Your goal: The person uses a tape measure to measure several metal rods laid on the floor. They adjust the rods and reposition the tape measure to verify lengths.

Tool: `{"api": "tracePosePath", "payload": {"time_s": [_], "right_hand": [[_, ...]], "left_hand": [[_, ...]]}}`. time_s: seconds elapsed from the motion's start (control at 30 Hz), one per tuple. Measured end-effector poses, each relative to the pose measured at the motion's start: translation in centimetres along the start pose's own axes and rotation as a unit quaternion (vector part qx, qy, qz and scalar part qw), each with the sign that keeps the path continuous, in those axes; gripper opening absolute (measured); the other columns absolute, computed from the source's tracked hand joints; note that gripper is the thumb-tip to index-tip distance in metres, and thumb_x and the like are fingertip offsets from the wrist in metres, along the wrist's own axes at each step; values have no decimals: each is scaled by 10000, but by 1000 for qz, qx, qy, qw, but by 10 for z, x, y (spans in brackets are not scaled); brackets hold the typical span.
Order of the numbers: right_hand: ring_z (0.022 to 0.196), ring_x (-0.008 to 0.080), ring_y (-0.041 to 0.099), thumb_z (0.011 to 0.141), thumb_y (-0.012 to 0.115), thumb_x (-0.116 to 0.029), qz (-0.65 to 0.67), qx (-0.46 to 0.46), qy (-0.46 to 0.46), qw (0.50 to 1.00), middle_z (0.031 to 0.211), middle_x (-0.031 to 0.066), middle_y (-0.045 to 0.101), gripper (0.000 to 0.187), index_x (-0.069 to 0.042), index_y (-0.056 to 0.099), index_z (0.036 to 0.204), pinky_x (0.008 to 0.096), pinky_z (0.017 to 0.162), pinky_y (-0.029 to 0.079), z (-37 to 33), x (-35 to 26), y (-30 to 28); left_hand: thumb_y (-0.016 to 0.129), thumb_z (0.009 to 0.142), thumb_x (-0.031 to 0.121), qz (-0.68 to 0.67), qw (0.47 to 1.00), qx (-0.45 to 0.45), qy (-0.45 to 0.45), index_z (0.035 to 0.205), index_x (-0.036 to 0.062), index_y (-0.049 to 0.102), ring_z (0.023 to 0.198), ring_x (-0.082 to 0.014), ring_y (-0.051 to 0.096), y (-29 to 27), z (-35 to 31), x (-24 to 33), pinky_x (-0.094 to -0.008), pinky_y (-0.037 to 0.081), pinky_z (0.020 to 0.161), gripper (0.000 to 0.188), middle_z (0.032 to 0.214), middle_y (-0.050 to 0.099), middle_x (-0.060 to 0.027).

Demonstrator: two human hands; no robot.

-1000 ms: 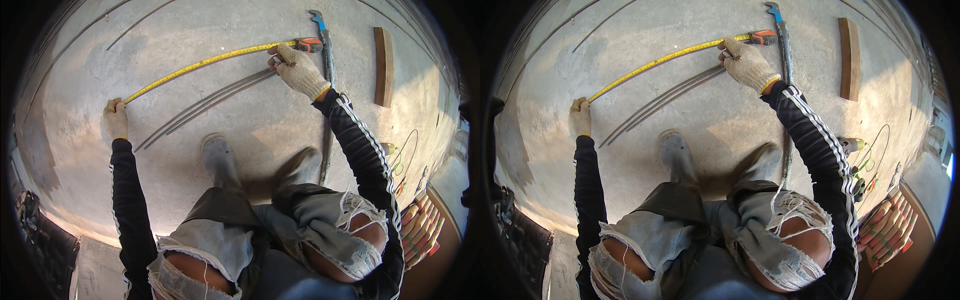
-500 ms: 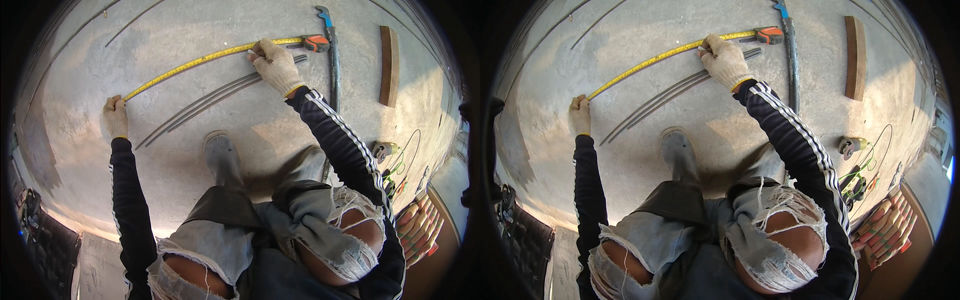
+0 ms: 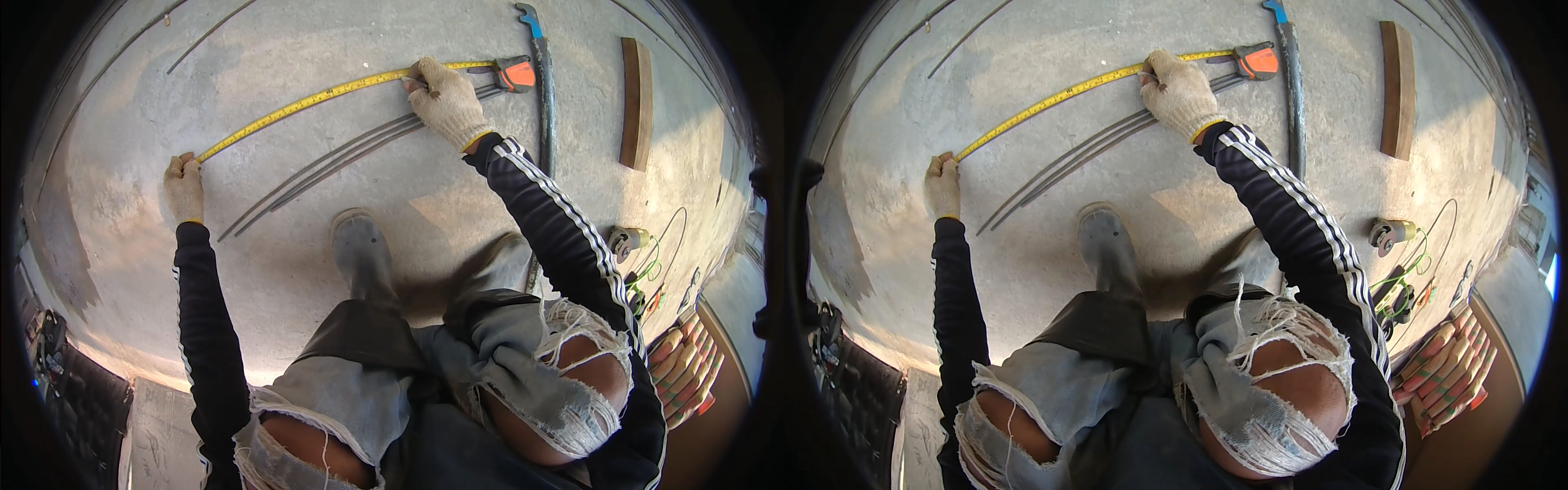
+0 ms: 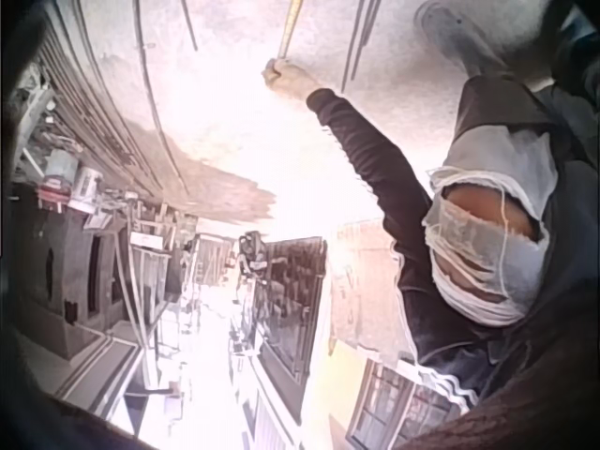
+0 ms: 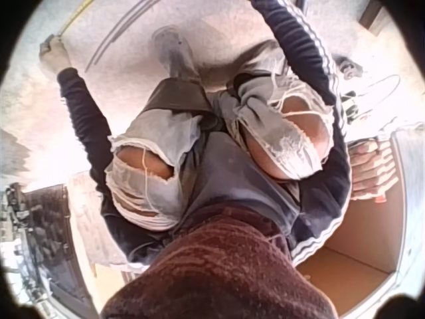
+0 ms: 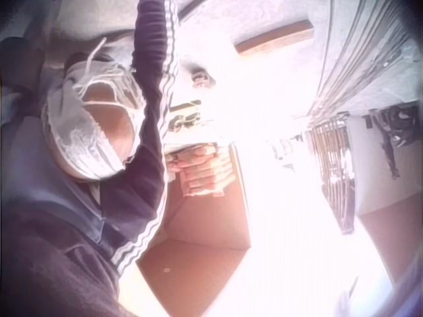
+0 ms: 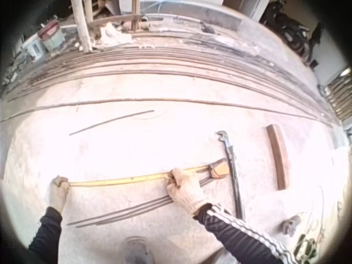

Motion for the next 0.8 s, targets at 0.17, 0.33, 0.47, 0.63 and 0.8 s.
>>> {"api": "tracePosePath", "payload": {"time_s": [0.17,0.33,0.47,0.63,0.8], "right_hand": [[871,371,723,943,671,-142,-47,58,-115,991,997,164,712,137,-74,655,1062,465,739,578,-5,-7,-7],[858,377,728,920,645,-84,-87,137,-167,973,1031,162,707,192,-80,646,1112,458,734,594,3,1,-37],[877,337,749,958,611,-37,-133,217,-162,953,1052,159,708,190,-64,665,1138,407,737,597,10,28,-92],[971,345,739,933,594,-1,-187,166,-152,956,1177,151,720,281,-76,702,1182,396,855,608,-18,67,-129],[1239,305,639,841,719,-105,-291,86,-238,923,1368,76,652,562,-121,626,1395,450,1061,518,-27,80,-124]], "left_hand": [[630,993,157,3,1000,-4,5,1199,-6,744,788,-134,645,-2,-1,2,-300,526,727,286,976,730,-78],[628,997,154,-30,999,9,16,1182,-13,742,765,-123,621,-2,-2,4,-300,514,710,273,939,717,-59],[622,1000,154,-21,1000,-6,3,1187,-8,738,759,-110,604,-1,-2,4,-292,502,701,274,923,699,-43],[622,999,158,-30,1000,4,6,1199,-13,734,738,-102,591,0,0,-1,-280,487,674,286,911,692,-35],[622,997,159,-37,999,-13,0,1197,-15,733,730,-105,592,1,2,-5,-280,489,665,288,903,692,-41]]}}
Point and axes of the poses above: each hand's wrist, its own z-axis towards the middle knuckle, its own y-axis out of the palm, x = y × z, the point moved 6 cm from there along z, towards the middle knuckle
